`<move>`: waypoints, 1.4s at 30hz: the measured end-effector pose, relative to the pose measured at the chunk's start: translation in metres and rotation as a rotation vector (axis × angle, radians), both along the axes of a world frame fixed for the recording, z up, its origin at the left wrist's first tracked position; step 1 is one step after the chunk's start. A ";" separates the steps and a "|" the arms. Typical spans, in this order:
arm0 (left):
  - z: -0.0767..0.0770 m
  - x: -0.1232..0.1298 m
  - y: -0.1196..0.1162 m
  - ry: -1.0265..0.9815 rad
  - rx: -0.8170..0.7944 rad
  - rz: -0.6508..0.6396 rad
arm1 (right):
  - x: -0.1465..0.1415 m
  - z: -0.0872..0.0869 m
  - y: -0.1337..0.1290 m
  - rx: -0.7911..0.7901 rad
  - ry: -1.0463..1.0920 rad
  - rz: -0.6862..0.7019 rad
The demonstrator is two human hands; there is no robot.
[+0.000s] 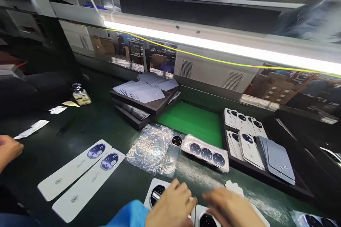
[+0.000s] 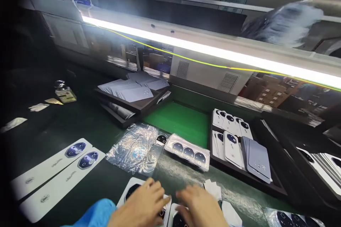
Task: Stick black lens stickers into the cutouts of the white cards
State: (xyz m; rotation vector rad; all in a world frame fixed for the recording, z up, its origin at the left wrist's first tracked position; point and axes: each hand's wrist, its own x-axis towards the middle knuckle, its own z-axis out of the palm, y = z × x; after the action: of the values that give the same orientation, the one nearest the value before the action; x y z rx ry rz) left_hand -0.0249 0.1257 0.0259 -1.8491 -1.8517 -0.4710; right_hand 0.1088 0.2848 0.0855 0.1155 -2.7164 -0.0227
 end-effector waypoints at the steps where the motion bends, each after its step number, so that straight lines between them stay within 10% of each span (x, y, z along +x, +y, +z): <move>1: 0.016 -0.019 -0.002 -0.094 -0.102 0.041 | -0.026 0.013 0.008 0.022 -0.158 0.069; 5: 0.053 -0.096 -0.003 -0.232 -0.187 0.250 | -0.132 0.036 0.019 0.100 -0.305 -0.056; 12: 0.030 -0.142 0.023 -0.328 -0.108 0.443 | -0.213 0.014 0.010 0.114 -0.507 -0.239; 37: 0.010 -0.137 0.025 -0.271 -0.095 0.527 | -0.214 0.032 -0.010 -0.017 -0.643 -0.311; 42: 0.004 -0.139 0.027 -0.252 -0.089 0.554 | -0.192 0.061 -0.001 -0.153 -0.521 -0.212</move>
State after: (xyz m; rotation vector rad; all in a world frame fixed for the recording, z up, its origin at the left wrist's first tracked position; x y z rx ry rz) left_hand -0.1634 0.1529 0.0301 -1.2792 -2.4718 -0.4367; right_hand -0.0831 0.2835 0.1463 -0.2457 -3.2233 0.1769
